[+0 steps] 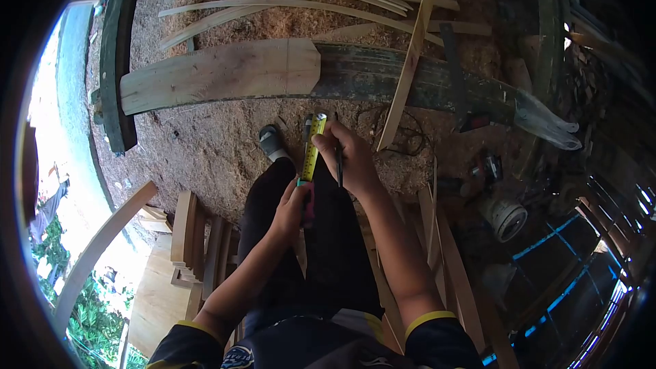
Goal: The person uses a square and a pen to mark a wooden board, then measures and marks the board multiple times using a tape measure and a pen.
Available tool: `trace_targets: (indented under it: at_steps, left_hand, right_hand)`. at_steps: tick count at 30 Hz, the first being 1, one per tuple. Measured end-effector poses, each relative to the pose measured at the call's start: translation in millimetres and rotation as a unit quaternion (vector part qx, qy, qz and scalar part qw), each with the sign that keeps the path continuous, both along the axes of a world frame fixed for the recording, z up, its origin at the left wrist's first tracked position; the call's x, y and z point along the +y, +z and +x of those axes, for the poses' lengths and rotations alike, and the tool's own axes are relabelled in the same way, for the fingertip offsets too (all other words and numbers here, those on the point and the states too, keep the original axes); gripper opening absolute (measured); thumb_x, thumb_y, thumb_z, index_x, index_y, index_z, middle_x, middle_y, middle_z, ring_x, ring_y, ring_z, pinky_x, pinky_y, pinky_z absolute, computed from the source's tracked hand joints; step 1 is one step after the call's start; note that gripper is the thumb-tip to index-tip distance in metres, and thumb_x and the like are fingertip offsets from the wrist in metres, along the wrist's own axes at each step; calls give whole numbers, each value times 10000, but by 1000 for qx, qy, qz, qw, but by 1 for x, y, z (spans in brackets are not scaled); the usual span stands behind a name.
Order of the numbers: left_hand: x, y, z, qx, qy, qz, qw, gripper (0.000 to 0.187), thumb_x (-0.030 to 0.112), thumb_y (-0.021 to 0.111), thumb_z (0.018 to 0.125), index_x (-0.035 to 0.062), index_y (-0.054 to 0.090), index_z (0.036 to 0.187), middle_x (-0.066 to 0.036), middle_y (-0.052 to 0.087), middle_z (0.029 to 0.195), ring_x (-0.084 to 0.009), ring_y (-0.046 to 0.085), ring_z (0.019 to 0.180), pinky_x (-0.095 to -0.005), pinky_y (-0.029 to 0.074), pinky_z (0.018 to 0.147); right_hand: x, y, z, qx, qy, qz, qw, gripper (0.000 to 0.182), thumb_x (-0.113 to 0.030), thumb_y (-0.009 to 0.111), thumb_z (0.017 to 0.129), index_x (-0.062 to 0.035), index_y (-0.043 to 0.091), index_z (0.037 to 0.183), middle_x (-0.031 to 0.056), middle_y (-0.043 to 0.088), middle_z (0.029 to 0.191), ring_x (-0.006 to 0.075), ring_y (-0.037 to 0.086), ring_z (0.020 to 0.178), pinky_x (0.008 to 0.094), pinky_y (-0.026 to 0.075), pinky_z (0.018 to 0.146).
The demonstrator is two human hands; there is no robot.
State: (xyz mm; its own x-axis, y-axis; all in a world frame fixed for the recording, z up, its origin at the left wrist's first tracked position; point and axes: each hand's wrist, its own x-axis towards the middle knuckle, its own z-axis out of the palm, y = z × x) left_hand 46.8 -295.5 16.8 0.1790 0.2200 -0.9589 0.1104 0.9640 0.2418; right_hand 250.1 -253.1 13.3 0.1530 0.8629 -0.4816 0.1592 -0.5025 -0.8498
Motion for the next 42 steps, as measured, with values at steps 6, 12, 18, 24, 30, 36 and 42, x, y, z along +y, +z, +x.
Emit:
trace_targets:
  at_steps: [6, 12, 18, 24, 30, 36, 42]
  left_hand:
    - [16, -8, -28, -34, 6, -152, 988, 327, 434, 636, 1063, 186, 628, 1276, -2, 611, 1000, -163, 636, 797, -358, 545, 647]
    - [18, -17, -51, -114, 5, -222, 968, 359, 424, 687, 1035, 163, 619, 1272, -36, 649, 1086, -211, 667, 857, -385, 573, 678]
    - [30, 0, -51, -172, 19, -229, 958, 391, 413, 729, 1013, 135, 620, 1265, -46, 660, 1081, -223, 697, 892, -399, 592, 699]
    - [30, 7, -34, -112, 96, -196, 969, 432, 509, 621, 1047, 115, 633, 1223, -71, 679, 1046, -245, 698, 875, -426, 590, 740]
    - [30, -5, -13, -131, 173, 10, 976, 469, 478, 334, 1164, 109, 615, 1234, -70, 680, 1031, -202, 685, 928, -374, 573, 792]
    - [-2, -41, 4, 30, 9, 303, 952, 471, 387, 264, 1214, 43, 581, 1272, -128, 644, 1104, -233, 617, 998, -376, 492, 970]
    - [3, -49, -7, 57, -89, 277, 955, 465, 397, 261, 1203, 46, 566, 1229, -162, 624, 1046, -288, 619, 978, -414, 490, 949]
  right_hand:
    - [-16, -10, 18, 58, -147, 37, 987, 521, -506, 466, 1163, -30, 667, 1240, 27, 710, 938, 89, 591, 845, 273, 453, 765]
    - [-28, -12, 30, 80, -183, 8, 980, 432, -412, 457, 1185, -37, 665, 1231, 35, 705, 941, 97, 587, 845, 293, 500, 810]
    - [-35, -11, 10, 90, -167, -2, 982, 412, -404, 477, 1179, -36, 658, 1221, 40, 705, 940, 91, 595, 843, 277, 499, 766]
    - [-44, -9, -21, 144, -114, -5, 983, 367, -360, 480, 1183, -26, 623, 1229, 102, 707, 1109, 138, 635, 959, 321, 538, 937]
    - [-47, 2, -78, 161, -181, 1, 970, 267, -267, 620, 1129, -14, 536, 1151, 125, 698, 1169, 173, 677, 1144, 332, 519, 1011]
    - [-43, -6, -107, 102, -236, -102, 961, 359, -332, 642, 1117, -19, 470, 1155, 70, 552, 1051, 160, 564, 990, 372, 495, 900]
    - [-58, -30, -113, 127, -241, -3, 962, 314, -331, 560, 1149, -47, 428, 1168, 82, 512, 1082, 160, 518, 978, 354, 471, 891]
